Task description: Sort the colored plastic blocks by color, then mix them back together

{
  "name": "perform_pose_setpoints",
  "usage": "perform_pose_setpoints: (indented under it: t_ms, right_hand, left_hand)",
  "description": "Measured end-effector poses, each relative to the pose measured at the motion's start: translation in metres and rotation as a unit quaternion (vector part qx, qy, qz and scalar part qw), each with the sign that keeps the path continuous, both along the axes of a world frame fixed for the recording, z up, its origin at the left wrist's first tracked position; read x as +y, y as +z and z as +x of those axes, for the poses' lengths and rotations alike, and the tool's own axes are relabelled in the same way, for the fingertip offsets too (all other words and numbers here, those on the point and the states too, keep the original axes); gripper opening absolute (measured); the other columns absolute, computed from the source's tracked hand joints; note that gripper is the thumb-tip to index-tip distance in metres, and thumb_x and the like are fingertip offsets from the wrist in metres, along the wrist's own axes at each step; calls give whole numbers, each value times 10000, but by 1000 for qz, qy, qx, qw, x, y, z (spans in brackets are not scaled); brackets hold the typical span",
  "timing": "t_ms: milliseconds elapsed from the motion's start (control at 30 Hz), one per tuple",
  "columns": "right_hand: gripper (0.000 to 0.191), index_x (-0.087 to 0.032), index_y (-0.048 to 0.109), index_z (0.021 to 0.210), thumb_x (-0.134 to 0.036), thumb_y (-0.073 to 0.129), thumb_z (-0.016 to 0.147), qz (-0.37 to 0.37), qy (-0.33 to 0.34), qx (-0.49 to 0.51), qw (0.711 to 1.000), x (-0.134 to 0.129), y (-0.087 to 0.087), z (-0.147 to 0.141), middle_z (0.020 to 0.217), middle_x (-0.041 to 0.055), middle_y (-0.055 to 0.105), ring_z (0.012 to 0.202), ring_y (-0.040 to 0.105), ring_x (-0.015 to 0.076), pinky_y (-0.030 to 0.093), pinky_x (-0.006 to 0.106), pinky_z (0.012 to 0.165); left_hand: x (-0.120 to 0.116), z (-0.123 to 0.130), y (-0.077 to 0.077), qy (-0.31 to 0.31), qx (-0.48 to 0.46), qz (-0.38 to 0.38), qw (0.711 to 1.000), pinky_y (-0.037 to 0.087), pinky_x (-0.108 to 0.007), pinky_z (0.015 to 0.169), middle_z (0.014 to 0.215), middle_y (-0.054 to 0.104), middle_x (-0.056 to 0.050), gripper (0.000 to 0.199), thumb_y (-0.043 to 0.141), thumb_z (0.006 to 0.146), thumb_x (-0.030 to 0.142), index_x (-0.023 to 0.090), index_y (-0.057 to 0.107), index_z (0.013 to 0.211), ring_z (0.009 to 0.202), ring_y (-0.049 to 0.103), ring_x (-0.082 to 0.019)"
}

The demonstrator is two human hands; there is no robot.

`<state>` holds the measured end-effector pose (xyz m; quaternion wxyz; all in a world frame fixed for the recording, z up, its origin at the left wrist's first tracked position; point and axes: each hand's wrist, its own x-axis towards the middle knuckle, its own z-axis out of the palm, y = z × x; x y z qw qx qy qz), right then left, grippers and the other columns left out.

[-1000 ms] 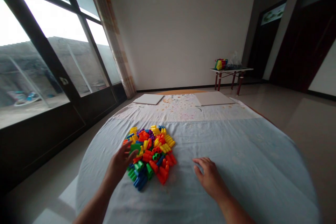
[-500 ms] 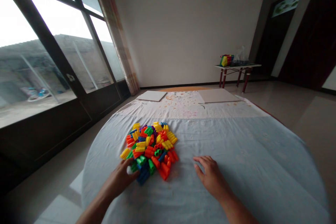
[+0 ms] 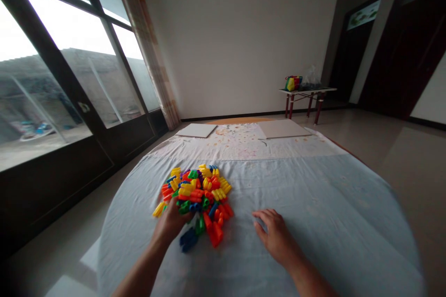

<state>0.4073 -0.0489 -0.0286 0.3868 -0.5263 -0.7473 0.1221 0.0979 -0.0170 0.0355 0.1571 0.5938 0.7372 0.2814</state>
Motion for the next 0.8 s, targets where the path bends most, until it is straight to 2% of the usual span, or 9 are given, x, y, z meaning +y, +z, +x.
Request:
perform_pose_setpoints:
  t_ms: [133, 233, 300, 400, 533, 667, 800]
  right_hand:
    - [264, -189, 652, 991, -307, 453, 864, -11, 4, -3, 1000, 0, 1, 1, 983, 101, 672, 964, 604, 222, 471, 377, 895]
    - [262, -197, 654, 996, -309, 455, 867, -17, 1, -7, 1000, 0, 1, 1, 996, 95, 670, 972, 601, 220, 464, 376, 904]
    - [260, -205, 655, 998, -316, 457, 869, -19, 0, -10, 1000, 0, 0, 1, 999, 93, 669, 973, 601, 221, 464, 374, 903]
    - [258, -209, 657, 997, -320, 462, 869, -18, -1, -12, 1000, 1, -1, 1, 999, 93, 668, 976, 599, 223, 459, 371, 908]
    - [257, -197, 650, 1010, -306, 466, 867, -19, 5, -11, 1000, 2, -3, 1, 1010, 96, 661, 989, 587, 227, 451, 378, 911]
    - [255, -196, 645, 1014, -303, 462, 872, -34, 14, -11, 999, 1, -2, 1, 1018, 97, 655, 994, 578, 228, 447, 383, 912]
    - [257, -193, 648, 1002, -301, 454, 872, -42, 15, -9, 999, 1, 1, 1, 1011, 97, 658, 989, 580, 228, 443, 388, 917]
  left_hand:
    - [34, 7, 9, 18, -49, 40, 998, 468, -349, 723, 1013, 645, -144, 590, 644, 654, 471, 132, 500, 1115, 927, 610, -270]
    - [60, 11, 15, 1, -80, 72, 994, 480, -343, 758, 1076, 617, -164, 648, 632, 685, 444, 103, 450, 1205, 945, 608, -245]
    - [69, 13, 17, -23, -89, 91, 992, 480, -328, 795, 1127, 594, -164, 624, 623, 706, 410, 105, 451, 1223, 958, 605, -220]
    - [66, 17, 18, -47, -68, 121, 989, 445, -361, 893, 1214, 541, -162, 507, 550, 766, 371, 126, 497, 1206, 1035, 570, -224]
    - [47, 34, 11, -98, -3, 143, 985, 294, -430, 1043, 1236, 548, -108, 389, 534, 769, 361, 193, 605, 1113, 1182, 456, -259]
    - [35, 63, 4, -166, 126, 107, 972, 53, -537, 1091, 1394, 424, -101, 536, 584, 719, 442, 258, 552, 1222, 1322, 271, -310]
    - [38, 74, 6, -193, 163, 20, 967, 6, -622, 1042, 1457, 328, -103, 662, 622, 663, 456, 316, 474, 1293, 1349, 200, -351]
